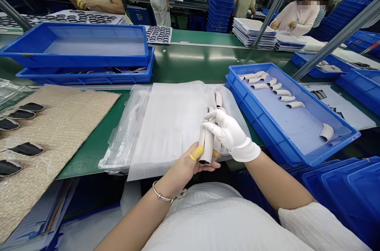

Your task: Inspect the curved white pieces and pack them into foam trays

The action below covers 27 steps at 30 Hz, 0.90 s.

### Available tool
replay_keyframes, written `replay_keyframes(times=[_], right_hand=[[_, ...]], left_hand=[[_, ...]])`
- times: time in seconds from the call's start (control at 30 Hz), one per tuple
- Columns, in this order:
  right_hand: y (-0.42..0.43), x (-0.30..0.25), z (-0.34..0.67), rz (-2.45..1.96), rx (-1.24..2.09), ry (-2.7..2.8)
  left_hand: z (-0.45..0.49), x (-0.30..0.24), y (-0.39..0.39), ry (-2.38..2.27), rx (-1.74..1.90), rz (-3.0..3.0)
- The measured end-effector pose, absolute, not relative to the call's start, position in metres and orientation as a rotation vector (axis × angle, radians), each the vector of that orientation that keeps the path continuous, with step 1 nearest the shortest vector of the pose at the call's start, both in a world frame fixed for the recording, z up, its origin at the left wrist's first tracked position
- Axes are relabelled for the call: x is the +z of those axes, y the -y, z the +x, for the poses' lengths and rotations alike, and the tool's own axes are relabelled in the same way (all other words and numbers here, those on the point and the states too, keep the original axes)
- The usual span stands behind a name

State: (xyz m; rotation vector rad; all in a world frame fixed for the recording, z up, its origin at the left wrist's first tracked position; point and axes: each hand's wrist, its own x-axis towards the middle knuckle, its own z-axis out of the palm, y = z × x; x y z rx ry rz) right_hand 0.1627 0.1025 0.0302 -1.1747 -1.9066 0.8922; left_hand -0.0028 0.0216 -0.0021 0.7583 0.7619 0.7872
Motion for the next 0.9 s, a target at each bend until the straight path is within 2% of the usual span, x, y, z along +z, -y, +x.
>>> replay_keyframes(times=[0.27,0.47,0.67,0.9], right_hand=[[-0.096,0.03,0.16,-1.193,0.896,1.887],[-0.094,0.034,0.163,-1.199,1.185,1.711],[-0.083,0.034,0.158,-1.309,0.993,2.014],[-0.093,0.027,0.156,-1.233,1.029,1.795]], left_hand=[[-0.002,0.001,-0.02,-0.777,0.785,0.794],[-0.003,0.0,-0.021,-0.848,0.858,0.773],[-0.003,-0.004,-0.021,-0.835,0.874,0.753],[-0.005,-0.011,-0.017,-0.726,0.827,0.789]])
